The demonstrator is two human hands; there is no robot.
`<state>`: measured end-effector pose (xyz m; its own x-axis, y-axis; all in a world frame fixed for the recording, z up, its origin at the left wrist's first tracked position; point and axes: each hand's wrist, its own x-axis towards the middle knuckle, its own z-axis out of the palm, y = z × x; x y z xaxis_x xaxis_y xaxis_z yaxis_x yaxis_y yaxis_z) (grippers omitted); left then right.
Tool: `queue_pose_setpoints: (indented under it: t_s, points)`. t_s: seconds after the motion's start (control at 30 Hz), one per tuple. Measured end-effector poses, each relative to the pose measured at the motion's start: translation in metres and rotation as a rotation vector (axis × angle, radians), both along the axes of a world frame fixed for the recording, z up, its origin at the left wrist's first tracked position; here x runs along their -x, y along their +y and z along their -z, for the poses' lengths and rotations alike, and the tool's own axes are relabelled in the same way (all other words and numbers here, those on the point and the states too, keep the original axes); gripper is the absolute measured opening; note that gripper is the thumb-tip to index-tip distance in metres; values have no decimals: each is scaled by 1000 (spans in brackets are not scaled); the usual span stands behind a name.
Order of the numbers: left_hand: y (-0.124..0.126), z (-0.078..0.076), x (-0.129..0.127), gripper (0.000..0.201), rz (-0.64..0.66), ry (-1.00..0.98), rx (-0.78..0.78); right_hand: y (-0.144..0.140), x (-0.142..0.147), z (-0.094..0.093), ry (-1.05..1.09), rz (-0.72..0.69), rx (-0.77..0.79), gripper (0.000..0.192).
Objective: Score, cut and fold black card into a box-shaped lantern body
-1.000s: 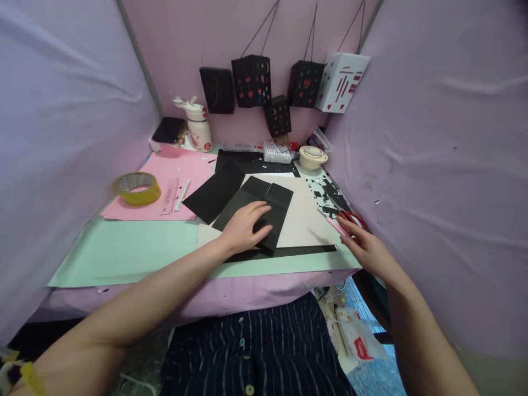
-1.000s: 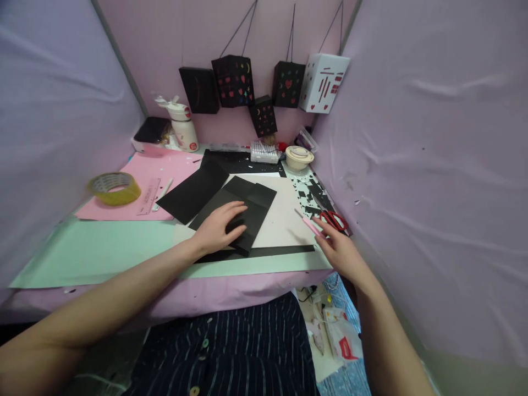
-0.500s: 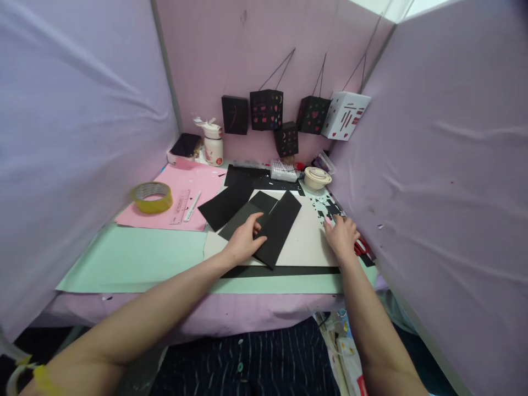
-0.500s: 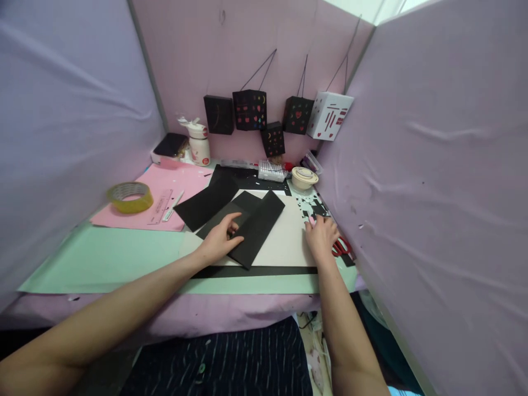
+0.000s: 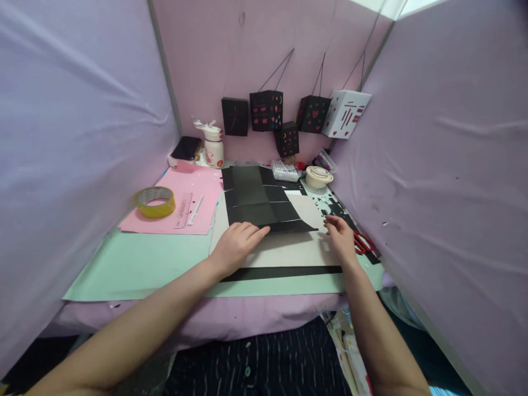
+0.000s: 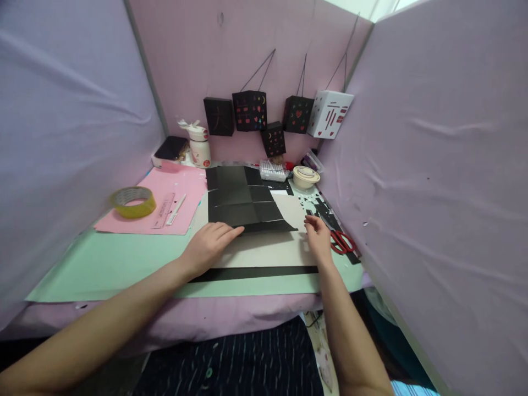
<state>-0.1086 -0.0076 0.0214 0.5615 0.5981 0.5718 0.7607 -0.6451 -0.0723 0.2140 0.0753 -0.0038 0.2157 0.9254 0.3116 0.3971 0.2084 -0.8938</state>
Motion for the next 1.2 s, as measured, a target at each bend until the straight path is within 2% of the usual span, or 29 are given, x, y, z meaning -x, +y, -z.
queue_pose_setpoints:
  t_s: [0.13,0.23,0.33,0.43,0.5,0.6,0.67,0.77,0.83,0.93,1.07,1.2]
  points:
    - [-11,11,10,33,51,95,224,-21,-37,-4,-68,-12,64,30]
    - [-13,11,14,26,74,66,353,-32,-48,-9,-140,-40,93,25]
    - [-12,7,13,24,59,25,428,-40,-45,-14,-292,-99,52,23]
    - [-12,4,9,22,-5,2,456,-45,-33,-18,-424,-217,-9,23]
    - [-14,1,6,20,-48,12,463,-45,-24,-16,-465,-290,-36,22]
    - [-19,-6,-5,21,-100,53,448,-38,-18,-10,-488,-322,-92,25]
    - [-22,-10,-20,23,-119,72,406,-31,-21,-5,-520,-268,-131,26]
    - [-21,-13,-55,34,-92,92,338,-19,-37,0,-621,-41,-139,27]
    - [-16,-10,-79,51,-38,127,348,-12,-52,1,-686,110,-104,28]
    - [-5,3,-103,74,-86,136,430,-7,-72,3,-753,185,-32,26]
    - [3,20,-105,79,-145,124,539,-6,-81,11,-819,184,37,23]
    - [0,25,-99,71,-119,86,487,-5,-75,17,-851,195,64,22]
